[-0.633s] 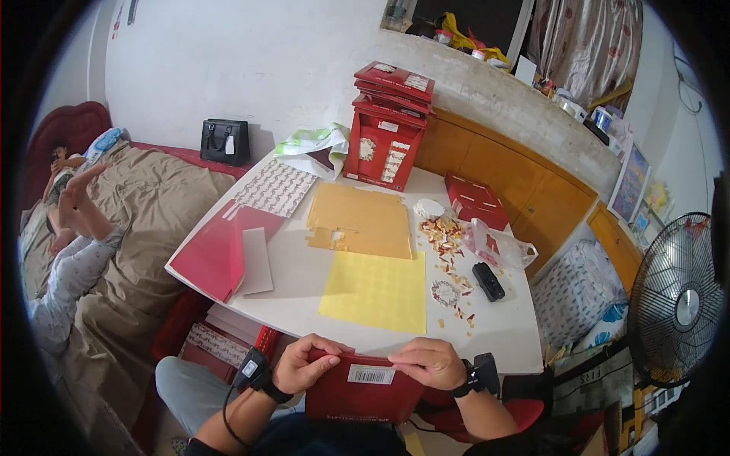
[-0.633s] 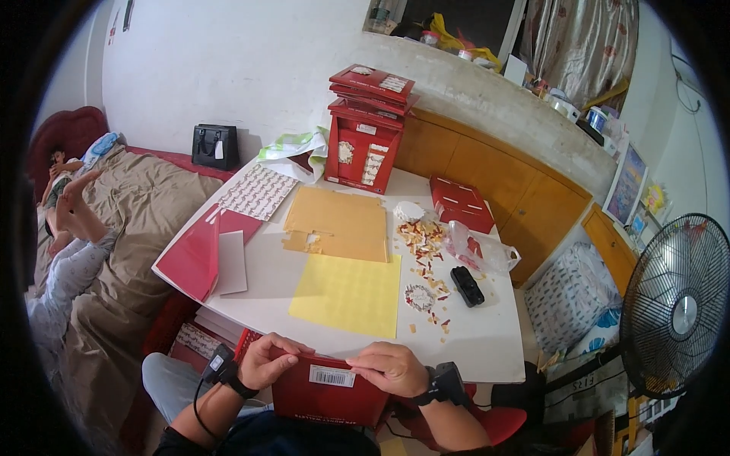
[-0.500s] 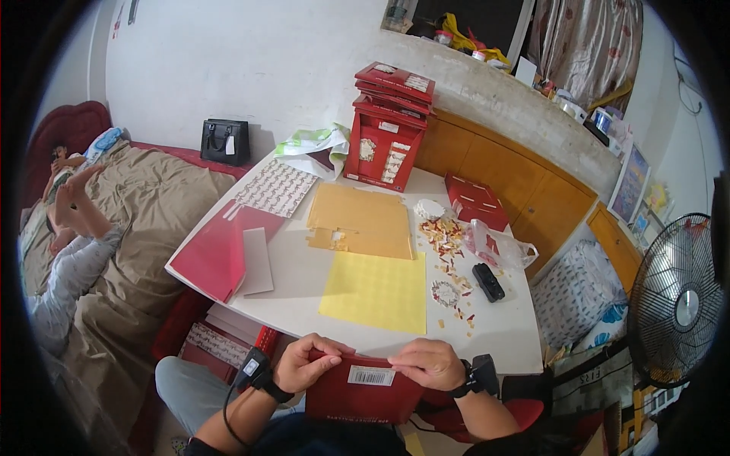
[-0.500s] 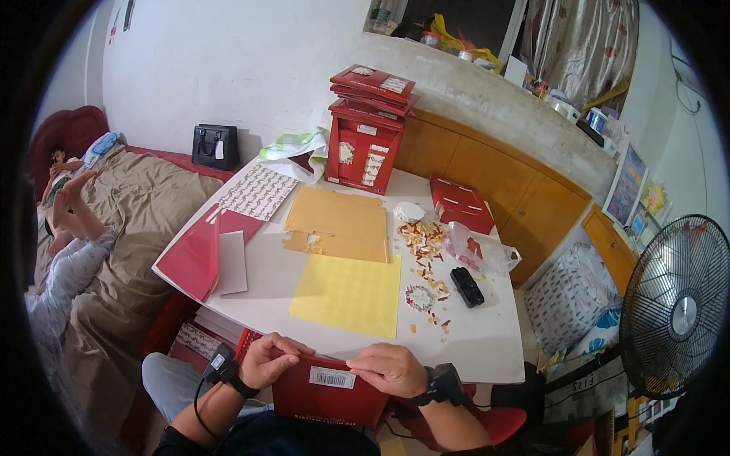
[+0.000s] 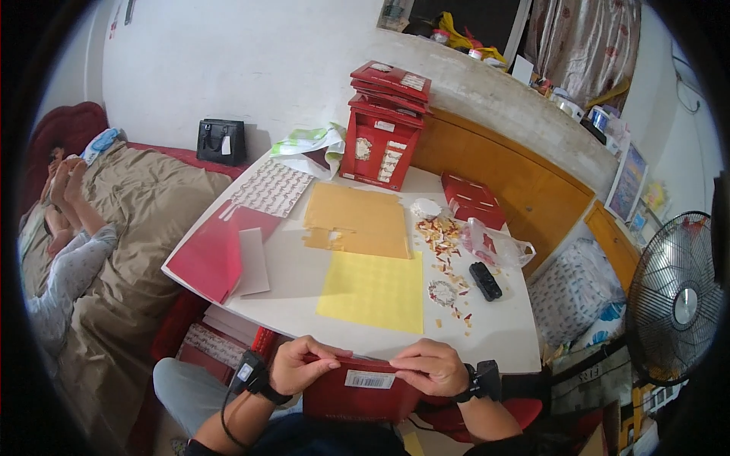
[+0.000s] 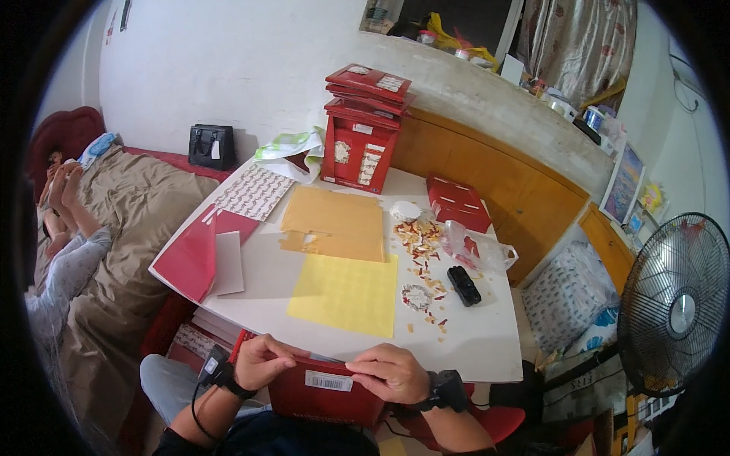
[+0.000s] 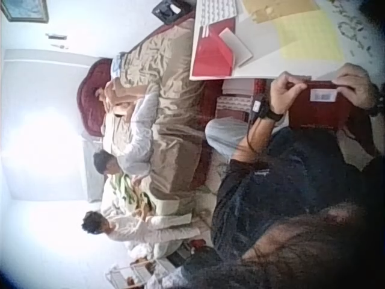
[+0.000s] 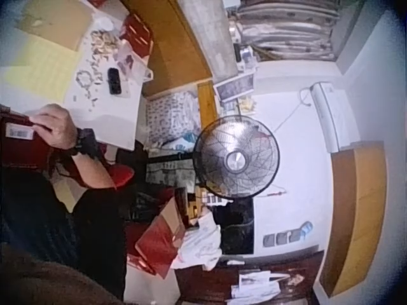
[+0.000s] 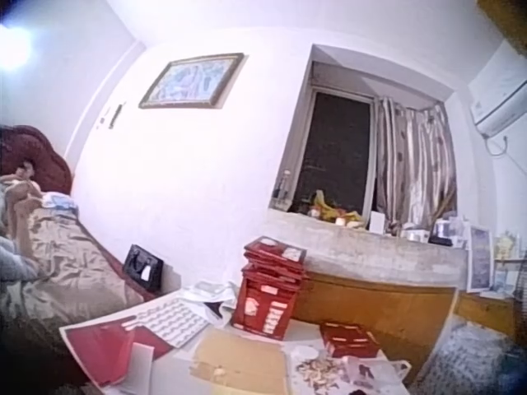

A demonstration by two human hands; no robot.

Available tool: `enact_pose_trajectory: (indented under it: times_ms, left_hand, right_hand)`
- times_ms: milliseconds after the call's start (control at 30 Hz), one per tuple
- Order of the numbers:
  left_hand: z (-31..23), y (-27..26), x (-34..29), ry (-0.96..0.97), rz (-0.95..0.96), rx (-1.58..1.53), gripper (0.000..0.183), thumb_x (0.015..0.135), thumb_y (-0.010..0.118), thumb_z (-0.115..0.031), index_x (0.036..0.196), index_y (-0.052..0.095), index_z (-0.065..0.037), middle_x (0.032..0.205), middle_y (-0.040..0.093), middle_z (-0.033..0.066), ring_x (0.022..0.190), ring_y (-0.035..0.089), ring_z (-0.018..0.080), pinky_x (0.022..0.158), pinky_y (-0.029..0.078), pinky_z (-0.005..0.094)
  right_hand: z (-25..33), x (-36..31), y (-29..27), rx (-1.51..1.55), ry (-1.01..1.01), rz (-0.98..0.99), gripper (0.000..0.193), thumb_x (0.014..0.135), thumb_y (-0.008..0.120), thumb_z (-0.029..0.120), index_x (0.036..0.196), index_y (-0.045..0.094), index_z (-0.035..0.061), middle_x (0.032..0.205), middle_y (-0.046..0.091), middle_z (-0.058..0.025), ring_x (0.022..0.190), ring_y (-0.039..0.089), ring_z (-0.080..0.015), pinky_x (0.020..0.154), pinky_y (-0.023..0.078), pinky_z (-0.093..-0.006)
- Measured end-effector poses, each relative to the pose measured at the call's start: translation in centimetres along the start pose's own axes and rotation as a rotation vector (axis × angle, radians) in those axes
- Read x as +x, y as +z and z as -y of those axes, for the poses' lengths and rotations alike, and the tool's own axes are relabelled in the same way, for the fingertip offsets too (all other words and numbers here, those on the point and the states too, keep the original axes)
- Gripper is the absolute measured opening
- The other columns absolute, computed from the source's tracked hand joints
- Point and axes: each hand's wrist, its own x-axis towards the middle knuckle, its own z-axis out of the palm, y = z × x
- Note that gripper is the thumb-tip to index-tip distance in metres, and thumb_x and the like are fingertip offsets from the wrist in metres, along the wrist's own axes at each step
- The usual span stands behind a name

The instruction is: Assembling and folding red money wallets or envelopes from flat cardstock pieces.

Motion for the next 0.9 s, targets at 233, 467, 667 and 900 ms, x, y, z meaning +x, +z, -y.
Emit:
enact_pose_trajectory:
  times_ms: [233,467,667,900]
  left_hand:
    - [-1.1,-0.7,-0.5,0.093,0.011,-0.002,0.012,0.084,0.068,-0.002,0.084,0.056,-0.002,0.1,0.068,0.0215,0.096,0.066,0.0224,0.083,0.052,0.0327]
    - [-0.9,-0.7,-0.8,0.042,-0.027,-0.029,0.017,0.084,0.07,-0.01,0.081,0.054,-0.003,0.092,0.068,0.0245,0.091,0.068,0.0285,0.08,0.055,0.0365]
    - [-0.6,-1.2,-1.1,0.02,-0.039,-0.041,0.018,0.083,0.071,-0.011,0.079,0.054,-0.003,0.091,0.068,0.0249,0.091,0.068,0.0289,0.079,0.055,0.0363]
    - [-0.4,-1.0,-0.7,0.007,-0.038,-0.08,0.018,0.083,0.071,-0.01,0.079,0.055,-0.003,0.091,0.068,0.0244,0.09,0.068,0.0278,0.078,0.055,0.0358]
  right_hand:
    - [1.6,-1.8,-0.8,0.084,0.149,-0.095,0.028,0.073,0.077,0.004,0.099,0.069,0.0055,0.087,0.067,-0.009,0.074,0.063,-0.0239,0.064,0.051,-0.0313]
    - [1.5,-2.2,0.4,0.129,0.091,-0.14,0.027,0.074,0.074,-0.001,0.099,0.066,0.0052,0.081,0.067,-0.0086,0.067,0.061,-0.024,0.058,0.048,-0.0316]
    - [1.7,-1.8,0.5,0.095,0.059,-0.11,0.027,0.075,0.073,-0.003,0.099,0.067,0.0047,0.08,0.067,-0.0093,0.063,0.06,-0.0239,0.056,0.048,-0.0313]
    - [1.3,-2.0,0.2,0.05,0.027,-0.107,0.026,0.075,0.073,-0.001,0.099,0.067,0.0042,0.082,0.067,-0.0096,0.068,0.063,-0.0238,0.058,0.05,-0.0312]
